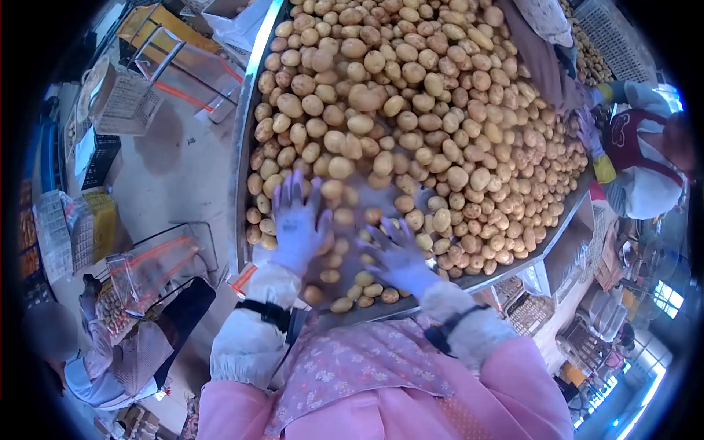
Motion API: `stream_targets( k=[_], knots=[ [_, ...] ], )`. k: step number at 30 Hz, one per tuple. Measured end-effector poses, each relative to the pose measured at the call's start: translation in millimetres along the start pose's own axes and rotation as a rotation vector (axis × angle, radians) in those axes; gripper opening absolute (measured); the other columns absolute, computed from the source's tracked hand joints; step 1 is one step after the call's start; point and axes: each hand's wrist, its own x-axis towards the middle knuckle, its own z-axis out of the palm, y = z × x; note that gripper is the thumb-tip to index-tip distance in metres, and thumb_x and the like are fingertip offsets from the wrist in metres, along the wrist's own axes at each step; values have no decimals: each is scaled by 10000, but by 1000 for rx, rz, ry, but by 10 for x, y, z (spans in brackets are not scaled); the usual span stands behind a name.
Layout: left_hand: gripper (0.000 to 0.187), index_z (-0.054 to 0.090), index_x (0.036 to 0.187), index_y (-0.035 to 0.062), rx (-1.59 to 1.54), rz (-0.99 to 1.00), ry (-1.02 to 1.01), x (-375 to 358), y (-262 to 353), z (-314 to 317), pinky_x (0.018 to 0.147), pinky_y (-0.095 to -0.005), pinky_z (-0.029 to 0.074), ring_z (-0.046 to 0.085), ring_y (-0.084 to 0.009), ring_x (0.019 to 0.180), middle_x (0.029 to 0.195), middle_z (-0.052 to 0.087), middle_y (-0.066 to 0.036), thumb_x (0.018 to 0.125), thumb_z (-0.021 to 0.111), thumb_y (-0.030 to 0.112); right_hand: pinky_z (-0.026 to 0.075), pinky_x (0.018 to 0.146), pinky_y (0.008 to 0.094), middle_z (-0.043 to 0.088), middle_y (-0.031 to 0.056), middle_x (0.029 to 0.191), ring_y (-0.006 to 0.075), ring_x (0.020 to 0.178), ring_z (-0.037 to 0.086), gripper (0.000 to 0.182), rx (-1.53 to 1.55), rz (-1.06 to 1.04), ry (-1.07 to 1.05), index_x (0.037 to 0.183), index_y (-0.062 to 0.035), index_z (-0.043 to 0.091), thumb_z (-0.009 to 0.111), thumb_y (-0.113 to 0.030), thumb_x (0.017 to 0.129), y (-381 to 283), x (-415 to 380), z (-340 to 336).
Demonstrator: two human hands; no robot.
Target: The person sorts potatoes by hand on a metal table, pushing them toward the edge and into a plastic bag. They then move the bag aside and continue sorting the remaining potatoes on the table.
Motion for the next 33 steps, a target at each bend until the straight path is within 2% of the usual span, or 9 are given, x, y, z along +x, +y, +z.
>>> stream_targets(
  k=[4,6,10,12,15,21,24,30,33],
  knots=[
    [571,578,1439,154,-260,110,-322,-793,396,-123,1222,-593,229,382,-441,1449,1554,411,-259,887,664,275,242,1180,628,521,100,1459,409,1424,370,589,96,435,-259,1455,-251,538,643,-446,908,143,-645,-351],
    [561,590,1430,174,-373,168,-397,-1140,398,-32,1221,-589,235,393,-427,1449,1541,437,-242,881,663,266,238,1157,636,527,137,1427,449,1403,366,563,-223,691,32,1438,-240,536,587,-442,915,53,-733,-175],
    [541,608,1399,199,-263,291,-545,-1451,-144,-157,1178,-547,309,467,-358,1399,1430,562,-122,860,655,212,157,1237,646,361,210,1605,535,1497,231,709,75,177,-176,1520,-170,470,650,-467,901,-405,-859,68],
    [544,607,1394,169,-61,307,-428,-1454,-383,-261,1150,-545,330,502,-362,1358,1417,564,-126,852,652,194,197,1230,643,377,211,1596,523,1474,294,671,-7,367,-426,1514,-168,476,654,-424,920,-105,-574,-346],
    [502,617,1363,114,-154,37,-136,-1308,-423,-317,1110,-564,387,565,-380,1263,1391,581,-182,864,651,150,247,1191,632,529,213,1421,459,1318,468,696,-123,307,286,1540,-168,450,676,-343,905,624,-426,-65],
    [490,631,1342,98,-329,89,-55,-409,224,-51,1009,-494,494,598,-421,1184,1360,605,-208,854,637,58,153,1254,596,471,187,1547,438,1460,390,602,-109,547,280,1557,-203,405,577,-340,996,263,570,-126],
    [511,627,1344,128,-204,59,-81,-158,271,250,1047,-494,481,593,-405,1212,1361,616,-182,837,650,72,163,1267,567,408,137,1604,392,1489,363,594,30,268,178,1551,-223,414,579,-293,985,292,-17,-63],
    [581,572,1445,198,-188,146,-182,-89,5,211,1082,-484,466,582,-389,1237,1422,590,-156,879,609,73,426,1094,533,509,105,1496,394,1360,489,465,108,358,155,1368,-166,591,613,-194,904,-403,-506,-134],
    [597,542,1481,200,-174,134,-182,-207,-20,232,1104,-470,452,581,-386,1247,1422,596,-159,899,606,87,504,956,459,526,107,1449,319,1185,605,324,247,7,109,1202,-145,660,617,-186,883,-722,-266,500]
  ],
)
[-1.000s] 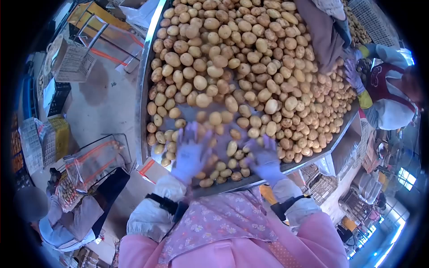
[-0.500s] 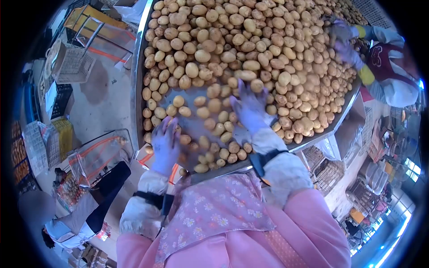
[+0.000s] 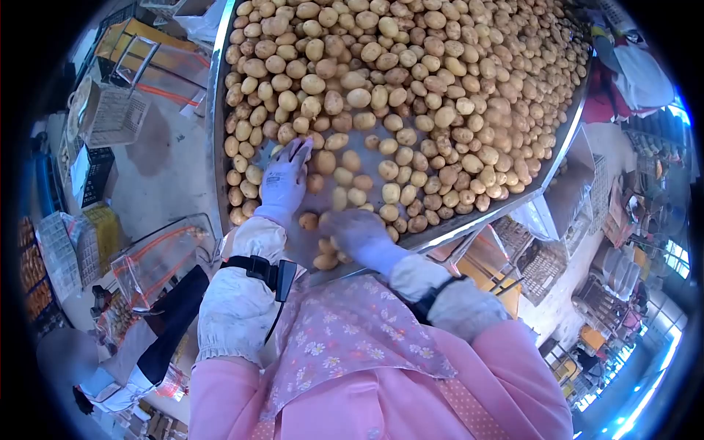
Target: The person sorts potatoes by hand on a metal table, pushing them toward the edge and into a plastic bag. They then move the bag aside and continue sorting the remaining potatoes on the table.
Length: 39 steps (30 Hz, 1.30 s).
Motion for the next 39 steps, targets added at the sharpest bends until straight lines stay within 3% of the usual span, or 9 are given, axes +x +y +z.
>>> stream_targets(
  k=[5,17,19,21,24,27,31,37,39],
  knots=[
    [529,588,1435,160,-114,-9,10,-183,-153,12,1086,-453,464,593,-381,1227,1372,622,-176,910,605,97,523,923,443,582,132,1340,298,1099,649,307,-174,117,-242,1177,-157,669,617,-167,875,-220,318,120],
    [532,567,1442,176,-211,-224,-154,-386,514,147,994,-465,519,617,-387,1204,1401,572,-188,923,682,189,452,1055,483,465,136,1530,346,1312,518,413,-274,516,490,1353,-206,644,696,-259,947,132,-1024,-535],
    [539,559,1447,135,-446,-256,-222,-503,848,44,975,-438,529,628,-383,1173,1360,594,-200,932,697,217,510,958,379,538,90,1447,228,1206,595,427,1395,728,685,1431,-162,561,637,-301,1035,22,-1051,-269],
    [602,512,1480,94,-477,61,-336,-735,1140,171,1010,-455,506,608,-391,1207,1374,582,-210,921,699,216,524,858,274,612,37,1302,129,1078,624,393,1779,831,796,1435,-119,523,581,-281,1082,-271,-940,-359],
    [676,455,1509,48,-289,372,-352,-911,1351,274,1153,-517,375,452,-387,1402,1488,510,-192,907,690,247,545,786,270,631,-13,1067,124,949,638,347,1604,970,679,1335,-110,570,685,-167,1013,-158,-1182,-383],
    [629,494,1484,89,-144,394,-409,-1120,817,275,1224,-534,281,343,-374,1492,1583,416,-128,900,666,250,556,854,316,658,57,1145,190,1004,654,447,394,833,925,1399,-51,556,658,-28,965,508,-2510,-805],
    [491,618,1369,105,-134,169,-346,-1374,175,202,1173,-531,351,411,-431,1423,1547,448,-161,888,651,201,541,943,395,634,140,1247,271,1037,662,490,-732,1896,809,1392,-19,565,717,-107,935,1089,-3958,-1257],
    [444,599,1351,104,-305,105,-448,-1110,1071,114,1134,-523,403,472,-431,1374,1442,549,-183,913,605,175,539,920,387,610,99,1241,247,1085,642,448,467,698,796,1328,-46,607,696,-96,891,687,-1418,-713],
    [464,600,1374,131,-267,315,-427,-1109,1132,295,1183,-541,349,457,-396,1406,1422,575,-153,916,622,204,527,959,463,592,186,1221,391,1114,632,440,-280,687,404,1306,-104,634,716,-187,881,453,-576,-585]
  ],
)
